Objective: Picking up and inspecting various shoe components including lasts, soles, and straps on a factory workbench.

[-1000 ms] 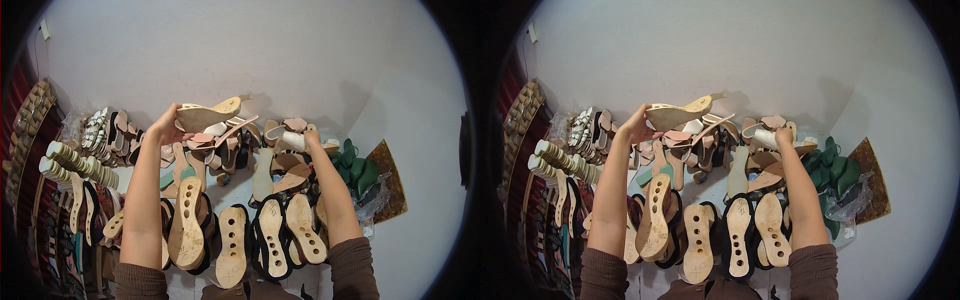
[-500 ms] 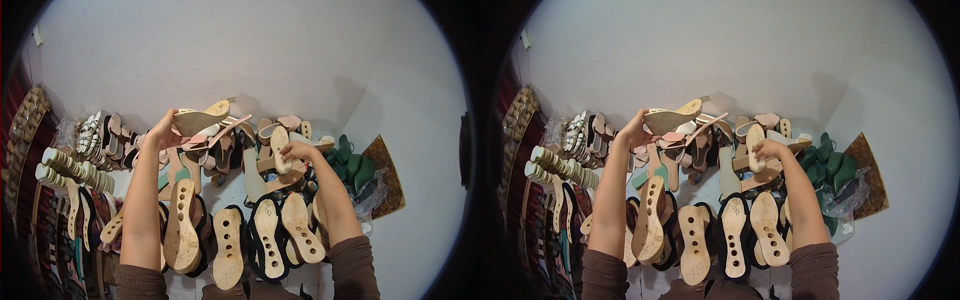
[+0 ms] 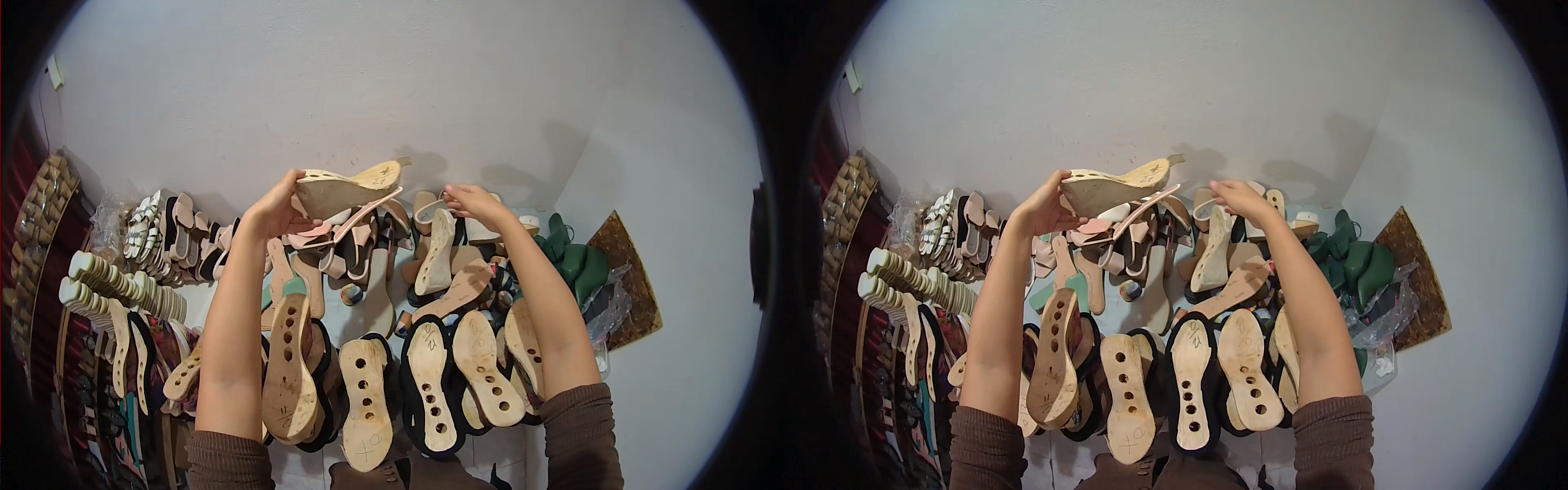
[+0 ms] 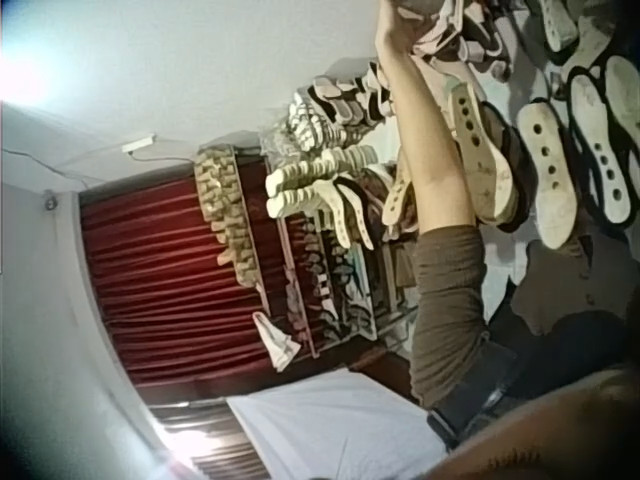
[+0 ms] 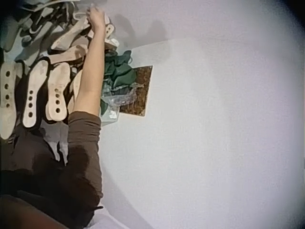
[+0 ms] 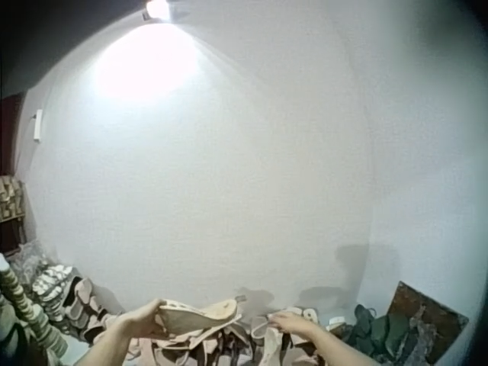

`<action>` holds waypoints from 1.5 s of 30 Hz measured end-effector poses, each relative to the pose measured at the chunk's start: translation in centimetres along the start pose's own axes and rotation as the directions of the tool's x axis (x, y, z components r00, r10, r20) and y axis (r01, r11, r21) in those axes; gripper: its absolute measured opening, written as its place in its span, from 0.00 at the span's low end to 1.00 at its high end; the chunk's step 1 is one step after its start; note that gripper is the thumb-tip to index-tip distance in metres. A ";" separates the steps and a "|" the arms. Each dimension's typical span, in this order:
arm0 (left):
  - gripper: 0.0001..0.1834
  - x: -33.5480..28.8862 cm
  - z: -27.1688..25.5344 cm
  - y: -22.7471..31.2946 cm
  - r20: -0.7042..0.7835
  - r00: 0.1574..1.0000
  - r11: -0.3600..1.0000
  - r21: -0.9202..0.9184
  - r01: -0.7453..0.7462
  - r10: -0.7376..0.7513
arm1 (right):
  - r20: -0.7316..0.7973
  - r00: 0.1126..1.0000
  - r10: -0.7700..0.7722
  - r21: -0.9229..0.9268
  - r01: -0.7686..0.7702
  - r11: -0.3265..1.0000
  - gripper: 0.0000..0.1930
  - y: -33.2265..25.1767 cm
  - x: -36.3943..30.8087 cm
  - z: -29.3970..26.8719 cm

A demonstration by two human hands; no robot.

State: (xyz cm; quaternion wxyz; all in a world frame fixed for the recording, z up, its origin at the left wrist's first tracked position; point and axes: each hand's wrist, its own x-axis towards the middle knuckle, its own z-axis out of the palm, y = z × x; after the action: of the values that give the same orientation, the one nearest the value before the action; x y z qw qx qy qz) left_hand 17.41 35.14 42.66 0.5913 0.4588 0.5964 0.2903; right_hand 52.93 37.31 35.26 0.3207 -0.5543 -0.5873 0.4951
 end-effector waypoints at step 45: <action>0.37 -25.6 -3.4 -8.2 0.016 0.859 0.857 0.066 -0.511 0.511 | 0.016 0.999 0.035 0.761 -0.034 0.647 0.15 -14.2 -20.8 26.0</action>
State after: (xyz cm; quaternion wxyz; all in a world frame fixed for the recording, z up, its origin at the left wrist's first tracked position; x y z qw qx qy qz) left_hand 9.34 9.65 47.01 0.4766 0.6199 0.4635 0.4168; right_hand 27.88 12.75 44.29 0.5142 -0.3797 -0.3148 0.7017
